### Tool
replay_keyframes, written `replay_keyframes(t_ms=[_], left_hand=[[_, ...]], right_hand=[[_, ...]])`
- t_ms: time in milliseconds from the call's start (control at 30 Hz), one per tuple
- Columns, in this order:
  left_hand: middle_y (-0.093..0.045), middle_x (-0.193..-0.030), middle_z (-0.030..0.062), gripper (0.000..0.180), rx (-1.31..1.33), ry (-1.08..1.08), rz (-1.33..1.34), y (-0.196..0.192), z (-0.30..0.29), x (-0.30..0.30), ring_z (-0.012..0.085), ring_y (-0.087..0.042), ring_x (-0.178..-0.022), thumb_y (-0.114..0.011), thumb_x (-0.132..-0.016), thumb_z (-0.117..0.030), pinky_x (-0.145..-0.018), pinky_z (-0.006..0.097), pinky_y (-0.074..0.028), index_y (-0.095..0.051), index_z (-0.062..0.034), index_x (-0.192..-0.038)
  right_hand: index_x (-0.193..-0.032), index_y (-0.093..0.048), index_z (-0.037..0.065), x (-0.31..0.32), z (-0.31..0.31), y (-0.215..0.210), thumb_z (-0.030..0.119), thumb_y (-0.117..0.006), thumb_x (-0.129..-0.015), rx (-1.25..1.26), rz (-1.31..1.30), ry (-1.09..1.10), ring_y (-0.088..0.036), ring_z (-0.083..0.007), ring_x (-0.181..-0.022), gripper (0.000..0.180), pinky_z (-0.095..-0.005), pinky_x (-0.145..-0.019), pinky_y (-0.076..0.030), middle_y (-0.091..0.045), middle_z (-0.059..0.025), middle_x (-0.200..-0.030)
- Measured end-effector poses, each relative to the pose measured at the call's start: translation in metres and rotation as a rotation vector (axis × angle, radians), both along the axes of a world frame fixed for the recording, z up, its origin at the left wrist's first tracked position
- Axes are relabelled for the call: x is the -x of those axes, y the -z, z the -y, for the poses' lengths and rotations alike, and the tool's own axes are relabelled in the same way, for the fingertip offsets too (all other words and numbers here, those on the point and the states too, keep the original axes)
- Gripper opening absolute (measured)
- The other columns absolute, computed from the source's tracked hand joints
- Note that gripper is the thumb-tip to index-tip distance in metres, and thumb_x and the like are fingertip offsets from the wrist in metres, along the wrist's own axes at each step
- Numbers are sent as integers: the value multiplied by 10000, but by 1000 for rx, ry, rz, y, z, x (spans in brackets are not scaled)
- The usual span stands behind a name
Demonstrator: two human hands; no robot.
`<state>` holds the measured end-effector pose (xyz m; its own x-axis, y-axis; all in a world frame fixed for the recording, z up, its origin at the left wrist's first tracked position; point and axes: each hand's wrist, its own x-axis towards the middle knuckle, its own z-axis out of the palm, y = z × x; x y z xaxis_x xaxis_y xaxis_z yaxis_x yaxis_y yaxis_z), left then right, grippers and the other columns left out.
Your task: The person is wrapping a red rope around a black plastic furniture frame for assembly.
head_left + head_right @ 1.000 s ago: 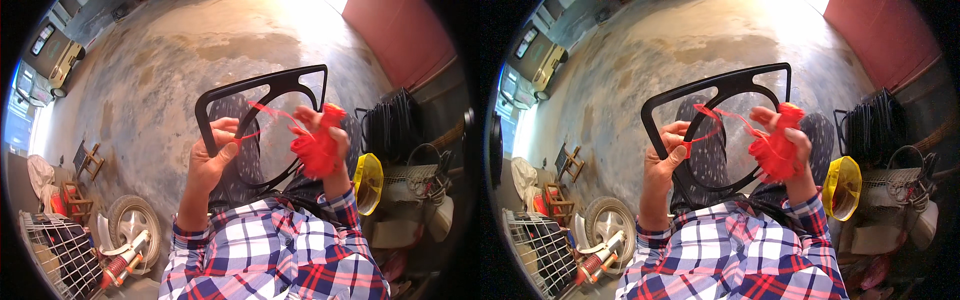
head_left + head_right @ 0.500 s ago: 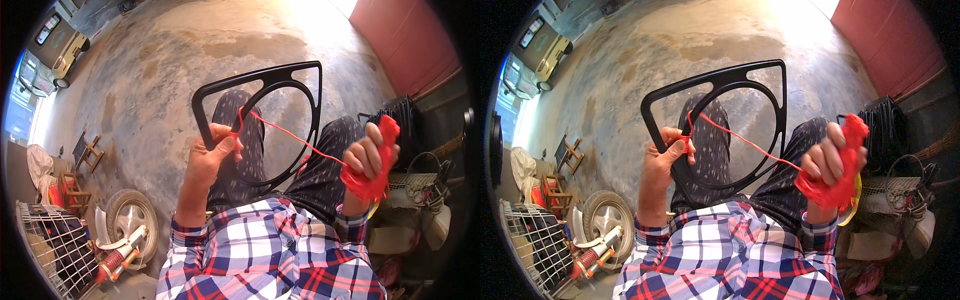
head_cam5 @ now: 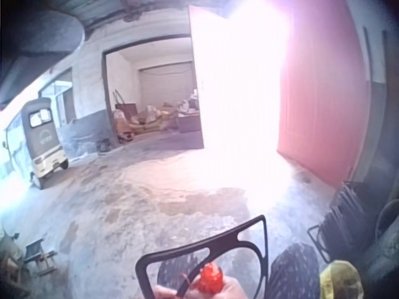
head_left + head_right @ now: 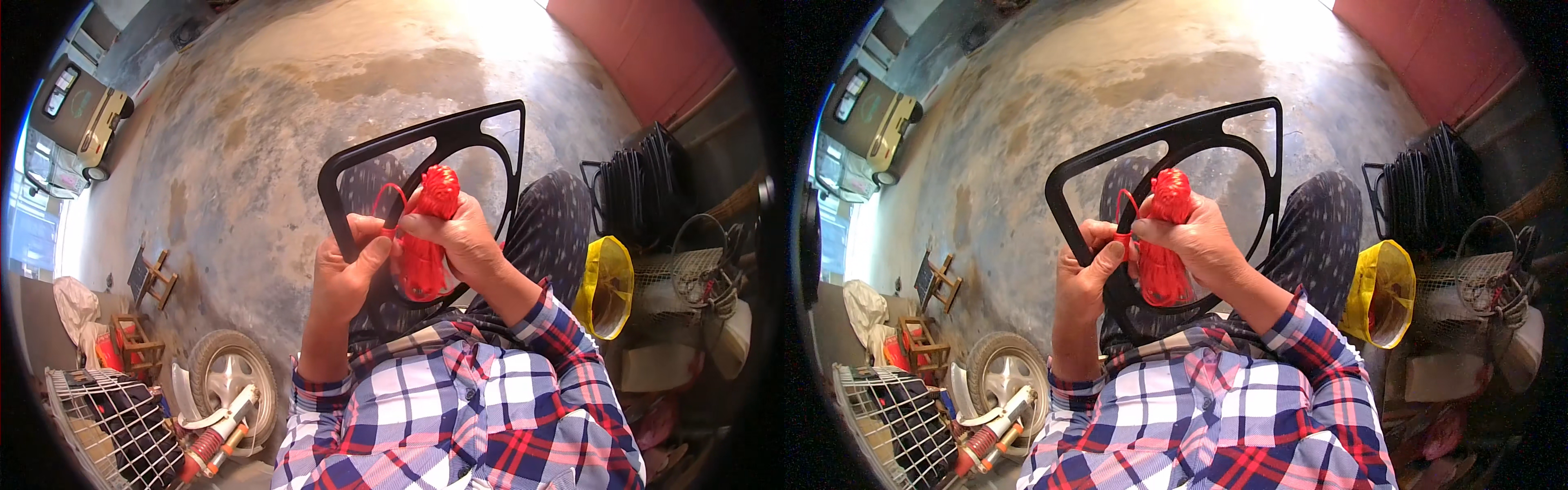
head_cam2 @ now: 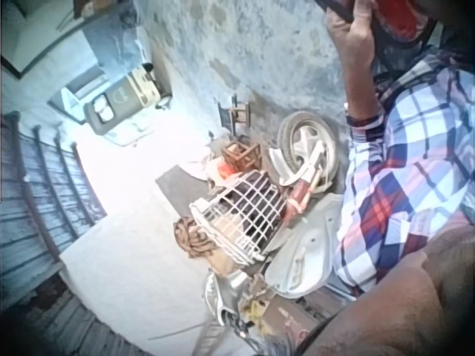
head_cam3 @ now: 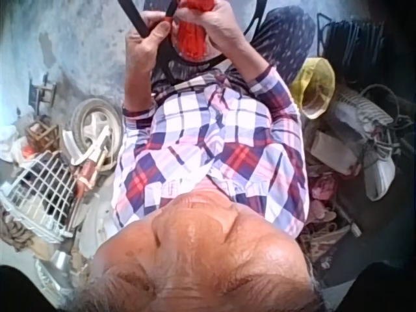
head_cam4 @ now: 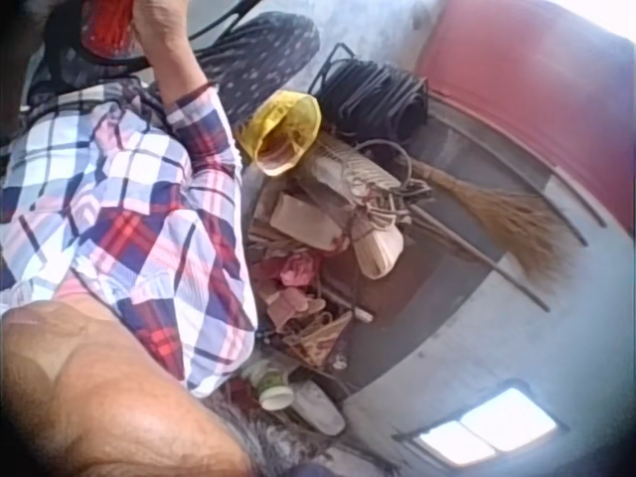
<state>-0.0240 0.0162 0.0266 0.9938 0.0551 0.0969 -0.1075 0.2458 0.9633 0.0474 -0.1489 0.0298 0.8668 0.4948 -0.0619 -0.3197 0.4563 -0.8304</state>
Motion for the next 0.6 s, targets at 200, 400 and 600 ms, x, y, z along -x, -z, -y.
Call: replay_keyframes(t_ms=[200, 400, 600], left_hand=[[-687, -860, 74, 147, -22, -3, 7, 1, 2, 0, 147, -645, -735, -640, -970, -93, -693, 287, -537, -623, -6, -1088], [-679, -843, 81, 180, -8, -6, -8, 1, 1, -1, 149, -634, -714, -654, -968, -146, -672, 284, -526, -617, -9, -1080], [-680, -845, 95, 188, -15, 22, 10, -2, 5, 0, 155, -634, -708, -653, -968, -158, -662, 286, -524, -612, -8, -1073]], right_hand=[[-934, -614, 1, 0, 0, 3, -10, -713, -828, 69, 76, 51, -661, -137, -708, 145, -292, -657, -550, -659, -60, -792], [-967, -615, -2, -8, 16, 12, 0, -692, -811, 195, 321, 76, -633, -106, -738, 174, -268, -701, -510, -652, -39, -796], [-1087, -559, -33, -14, 15, 12, 10, -616, -745, -152, 26, -35, -652, -189, -732, 350, -335, -725, -535, -646, -75, -825]])
